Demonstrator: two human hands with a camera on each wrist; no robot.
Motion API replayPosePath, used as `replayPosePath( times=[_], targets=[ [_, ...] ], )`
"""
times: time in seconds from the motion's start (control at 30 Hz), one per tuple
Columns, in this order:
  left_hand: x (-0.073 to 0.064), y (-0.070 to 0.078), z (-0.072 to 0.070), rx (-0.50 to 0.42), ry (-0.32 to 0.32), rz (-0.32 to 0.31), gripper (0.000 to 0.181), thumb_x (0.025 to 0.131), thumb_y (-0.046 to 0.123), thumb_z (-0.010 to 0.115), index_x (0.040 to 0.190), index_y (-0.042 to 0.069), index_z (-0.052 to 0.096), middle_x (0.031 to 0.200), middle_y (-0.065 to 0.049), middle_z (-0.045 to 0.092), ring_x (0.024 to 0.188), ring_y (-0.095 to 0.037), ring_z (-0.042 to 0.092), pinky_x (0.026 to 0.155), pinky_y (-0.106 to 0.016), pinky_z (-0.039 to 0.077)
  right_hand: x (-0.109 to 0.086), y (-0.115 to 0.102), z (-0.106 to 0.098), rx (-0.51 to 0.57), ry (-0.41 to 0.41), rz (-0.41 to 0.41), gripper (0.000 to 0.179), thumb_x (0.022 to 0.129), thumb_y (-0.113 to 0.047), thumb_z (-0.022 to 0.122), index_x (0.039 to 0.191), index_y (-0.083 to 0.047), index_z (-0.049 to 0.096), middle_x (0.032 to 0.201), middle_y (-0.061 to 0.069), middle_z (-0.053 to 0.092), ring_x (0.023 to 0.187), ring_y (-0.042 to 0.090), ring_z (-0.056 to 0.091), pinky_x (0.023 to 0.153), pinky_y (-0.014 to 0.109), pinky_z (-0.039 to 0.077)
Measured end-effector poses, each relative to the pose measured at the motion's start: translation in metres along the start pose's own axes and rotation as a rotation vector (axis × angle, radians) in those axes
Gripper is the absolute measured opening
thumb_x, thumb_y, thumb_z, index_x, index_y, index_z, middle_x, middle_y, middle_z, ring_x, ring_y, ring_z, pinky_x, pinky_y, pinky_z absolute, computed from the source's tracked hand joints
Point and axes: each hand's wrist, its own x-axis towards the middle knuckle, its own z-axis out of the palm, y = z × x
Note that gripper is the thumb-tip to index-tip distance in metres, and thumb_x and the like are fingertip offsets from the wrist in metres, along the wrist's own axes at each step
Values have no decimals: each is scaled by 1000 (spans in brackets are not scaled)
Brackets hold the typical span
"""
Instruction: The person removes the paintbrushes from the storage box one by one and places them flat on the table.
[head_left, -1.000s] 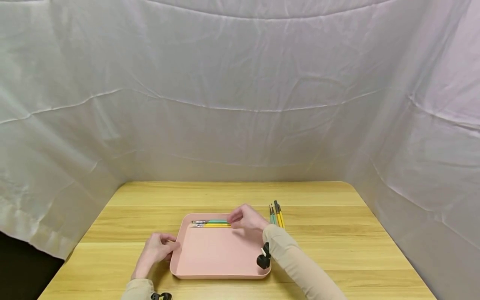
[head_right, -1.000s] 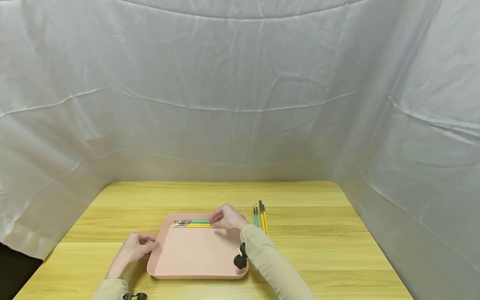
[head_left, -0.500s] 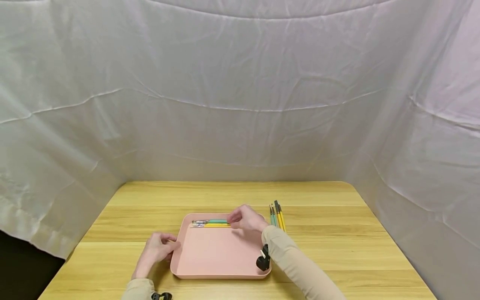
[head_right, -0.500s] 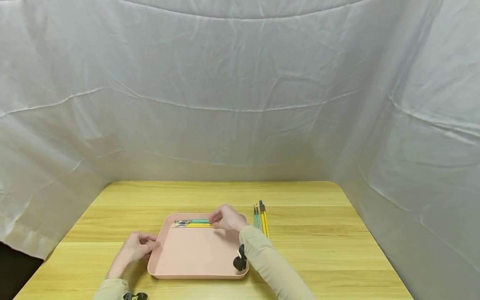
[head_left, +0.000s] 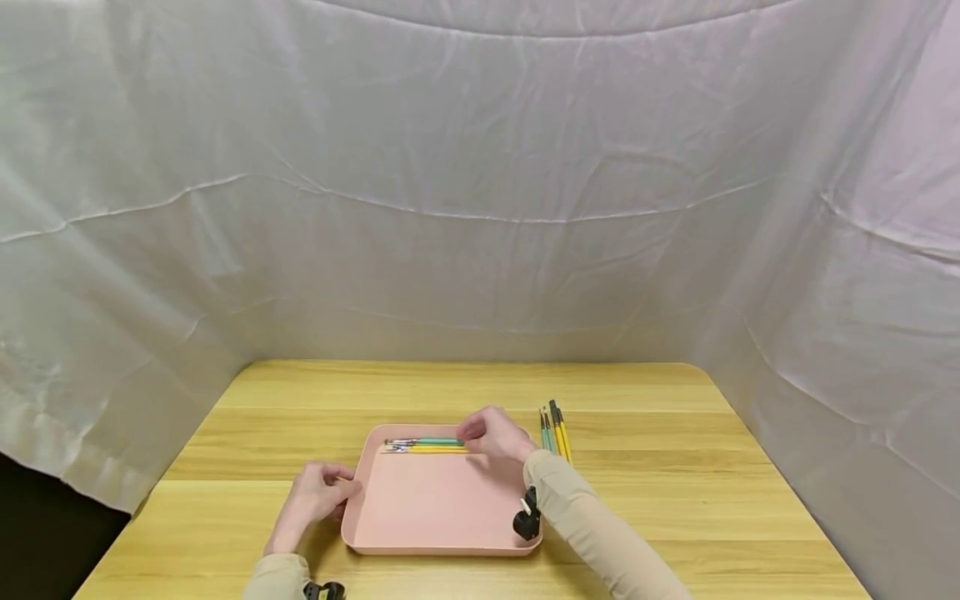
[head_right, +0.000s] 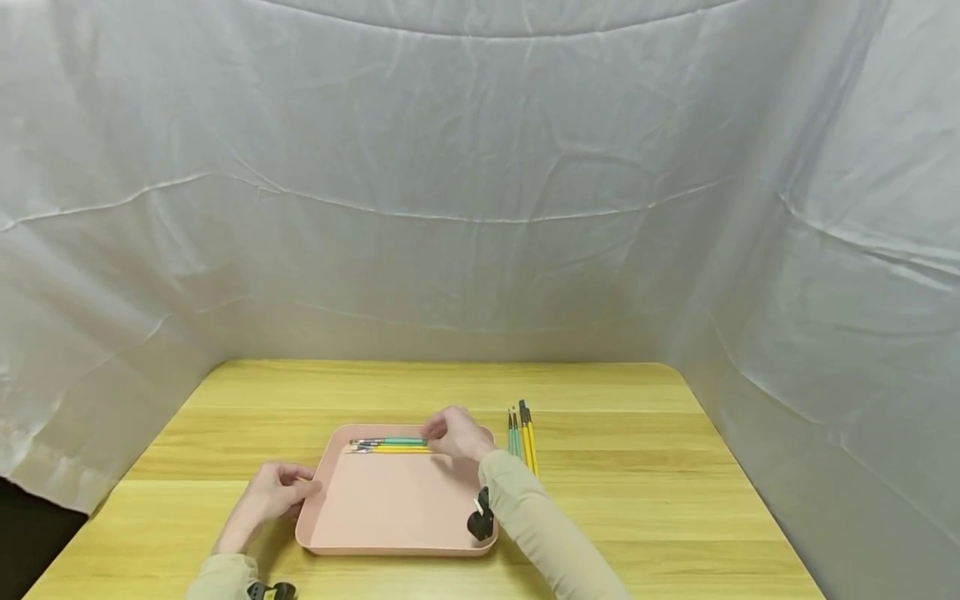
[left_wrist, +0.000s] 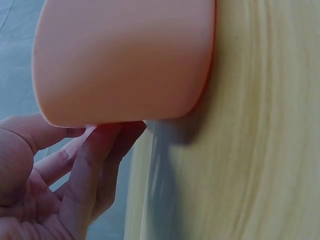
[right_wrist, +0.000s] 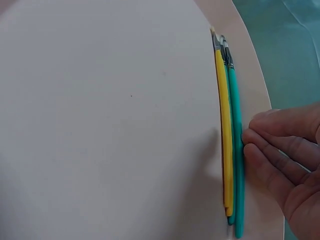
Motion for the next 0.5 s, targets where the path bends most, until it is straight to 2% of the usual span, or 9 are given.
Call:
replayPosePath(
  times=[0.27,0.5],
  targets=[
    [0,-1,0,-7,1,6,23,80,2,71,99,-12,71,72,-7,70,56,-15,65,53,-30,59,-1,0,6,-41,-24,-32,20,81,9,72,100,2,75,97,14,77,88,21,72,78,25,60],
    [1,-1,0,-2,5,15,21,80,2,72,97,-11,72,70,-6,70,55,-14,63,52,-29,57,-3,-2,11,-122,8,-66,21,79,14,68,94,1,75,90,12,75,81,21,69,70,23,57]
  ],
)
